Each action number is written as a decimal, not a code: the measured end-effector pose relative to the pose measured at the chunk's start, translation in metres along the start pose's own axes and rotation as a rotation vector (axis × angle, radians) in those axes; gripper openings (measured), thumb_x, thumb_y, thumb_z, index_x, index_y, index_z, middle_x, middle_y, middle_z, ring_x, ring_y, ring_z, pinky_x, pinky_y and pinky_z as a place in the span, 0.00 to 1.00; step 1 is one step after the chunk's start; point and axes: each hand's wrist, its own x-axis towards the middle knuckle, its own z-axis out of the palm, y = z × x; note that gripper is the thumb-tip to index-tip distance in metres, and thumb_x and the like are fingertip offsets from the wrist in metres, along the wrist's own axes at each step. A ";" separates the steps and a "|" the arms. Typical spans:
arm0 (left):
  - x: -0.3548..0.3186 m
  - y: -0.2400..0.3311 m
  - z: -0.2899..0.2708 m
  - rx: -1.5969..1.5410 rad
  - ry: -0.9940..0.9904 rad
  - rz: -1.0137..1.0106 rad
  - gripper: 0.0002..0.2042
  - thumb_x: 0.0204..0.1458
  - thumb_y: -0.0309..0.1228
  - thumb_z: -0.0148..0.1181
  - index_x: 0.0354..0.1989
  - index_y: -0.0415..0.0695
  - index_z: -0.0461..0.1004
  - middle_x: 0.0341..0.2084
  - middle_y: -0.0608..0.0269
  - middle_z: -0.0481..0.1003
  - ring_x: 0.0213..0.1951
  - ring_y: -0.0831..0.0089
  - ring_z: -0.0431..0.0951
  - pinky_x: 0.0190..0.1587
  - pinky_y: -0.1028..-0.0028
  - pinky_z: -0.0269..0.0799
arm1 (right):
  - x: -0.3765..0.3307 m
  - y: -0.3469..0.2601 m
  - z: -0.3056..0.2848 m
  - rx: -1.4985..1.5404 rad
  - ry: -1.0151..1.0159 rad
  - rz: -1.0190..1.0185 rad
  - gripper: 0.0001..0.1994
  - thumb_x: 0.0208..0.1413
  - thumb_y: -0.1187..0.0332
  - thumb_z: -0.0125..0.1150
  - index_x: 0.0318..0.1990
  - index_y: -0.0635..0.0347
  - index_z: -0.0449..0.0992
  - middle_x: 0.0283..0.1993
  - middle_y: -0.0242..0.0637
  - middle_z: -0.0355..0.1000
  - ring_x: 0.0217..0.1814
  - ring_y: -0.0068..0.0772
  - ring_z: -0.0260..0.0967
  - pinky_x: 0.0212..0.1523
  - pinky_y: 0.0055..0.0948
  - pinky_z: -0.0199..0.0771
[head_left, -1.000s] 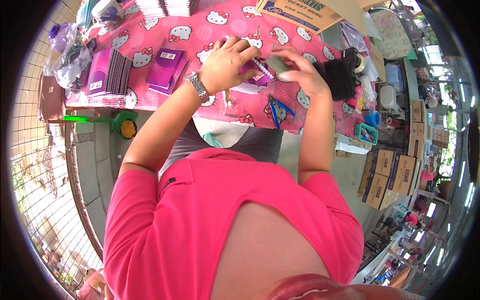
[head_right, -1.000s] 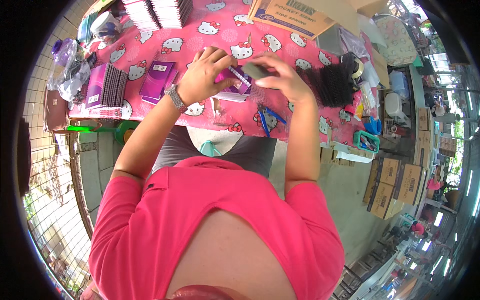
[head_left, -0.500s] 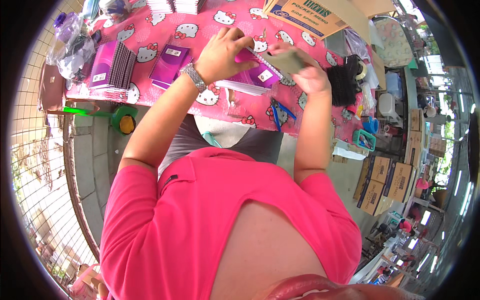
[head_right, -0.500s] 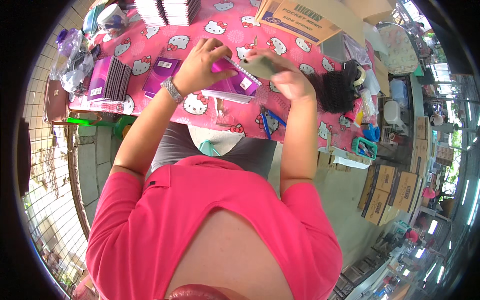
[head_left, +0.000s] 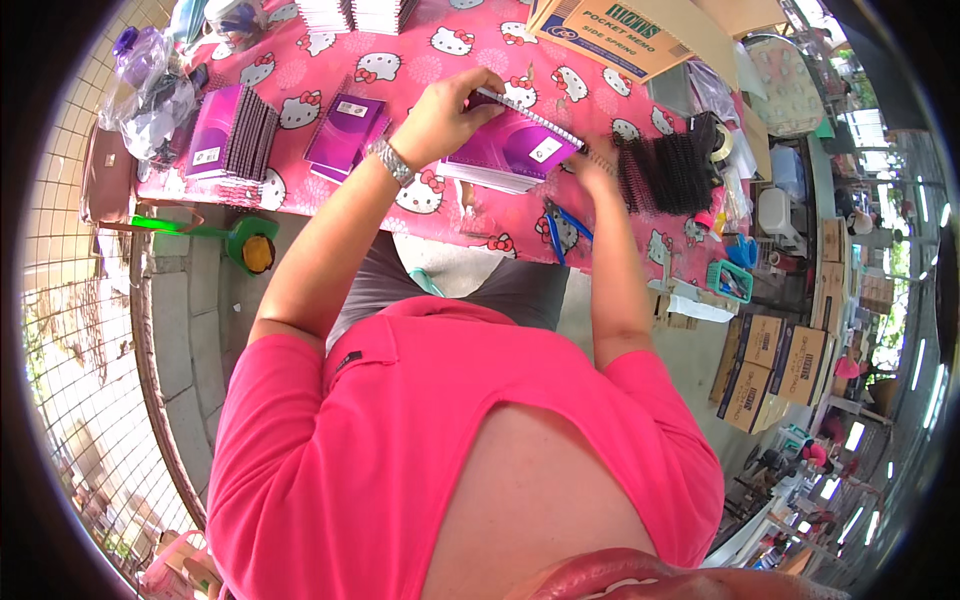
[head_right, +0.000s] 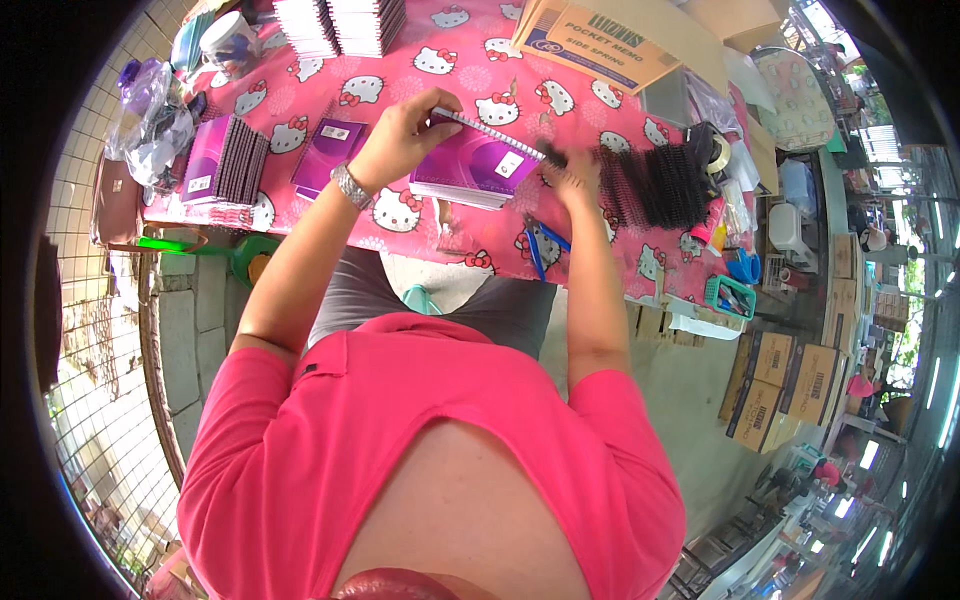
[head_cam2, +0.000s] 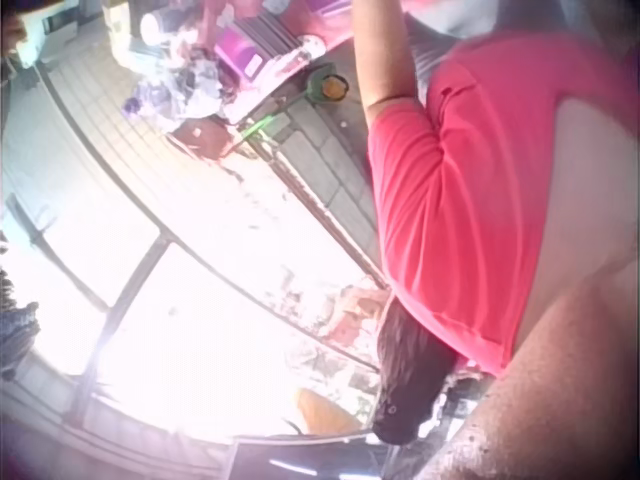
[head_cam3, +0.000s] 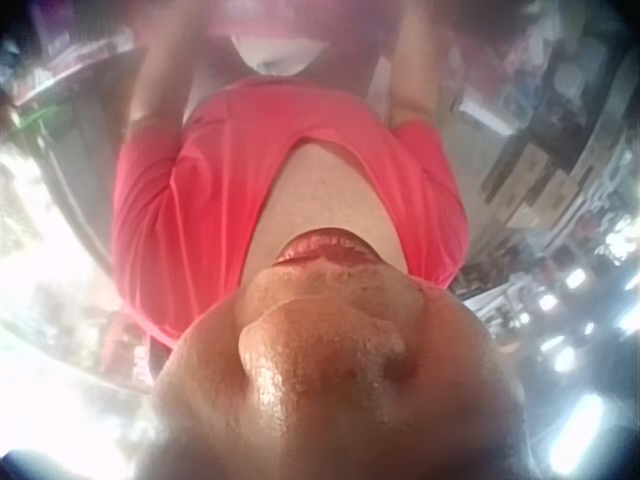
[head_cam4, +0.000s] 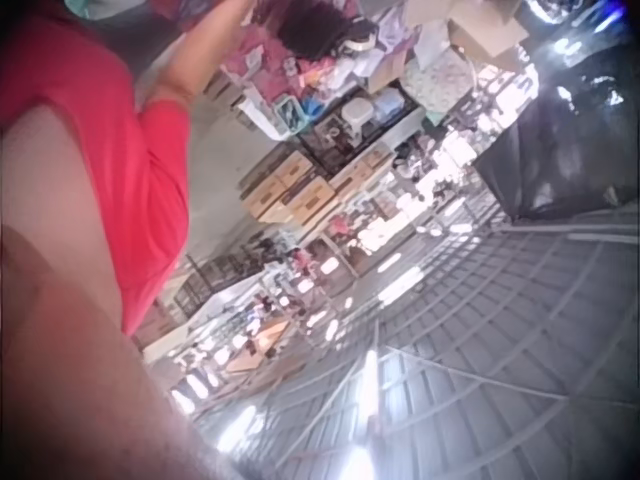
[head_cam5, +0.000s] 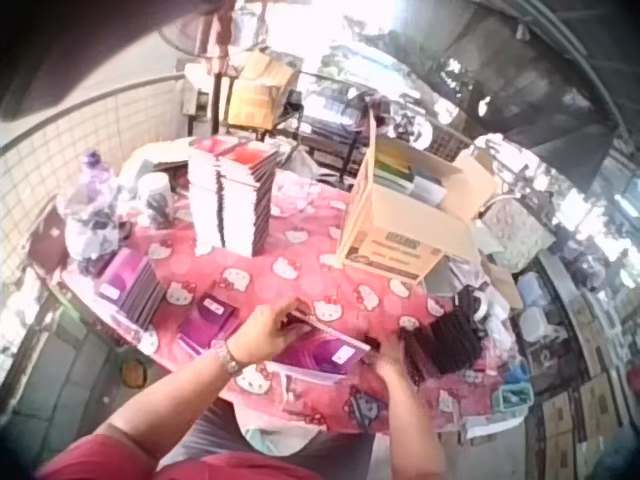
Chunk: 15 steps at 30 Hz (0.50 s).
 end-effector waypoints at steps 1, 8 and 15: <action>-0.001 0.001 0.001 -0.009 0.037 -0.015 0.11 0.53 0.27 0.65 0.43 0.41 0.74 0.31 0.59 0.79 0.27 0.75 0.79 0.31 0.74 0.74 | -0.012 0.015 0.013 0.100 0.033 -0.061 0.30 0.46 0.47 0.70 0.52 0.57 0.77 0.57 0.50 0.71 0.59 0.54 0.66 0.59 0.48 0.64; -0.029 0.001 0.006 0.054 0.105 -0.195 0.13 0.57 0.35 0.63 0.46 0.42 0.74 0.29 0.56 0.79 0.22 0.72 0.78 0.26 0.73 0.73 | -0.148 -0.004 0.053 -0.236 0.359 -0.257 0.26 0.56 0.56 0.64 0.58 0.62 0.70 0.54 0.50 0.71 0.57 0.57 0.65 0.60 0.49 0.61; -0.027 0.011 0.005 0.129 0.055 -0.129 0.11 0.56 0.34 0.62 0.43 0.43 0.74 0.30 0.52 0.77 0.29 0.55 0.79 0.31 0.64 0.74 | -0.191 -0.032 0.043 0.242 0.446 -0.213 0.24 0.55 0.64 0.65 0.59 0.63 0.70 0.52 0.48 0.71 0.54 0.51 0.66 0.56 0.44 0.64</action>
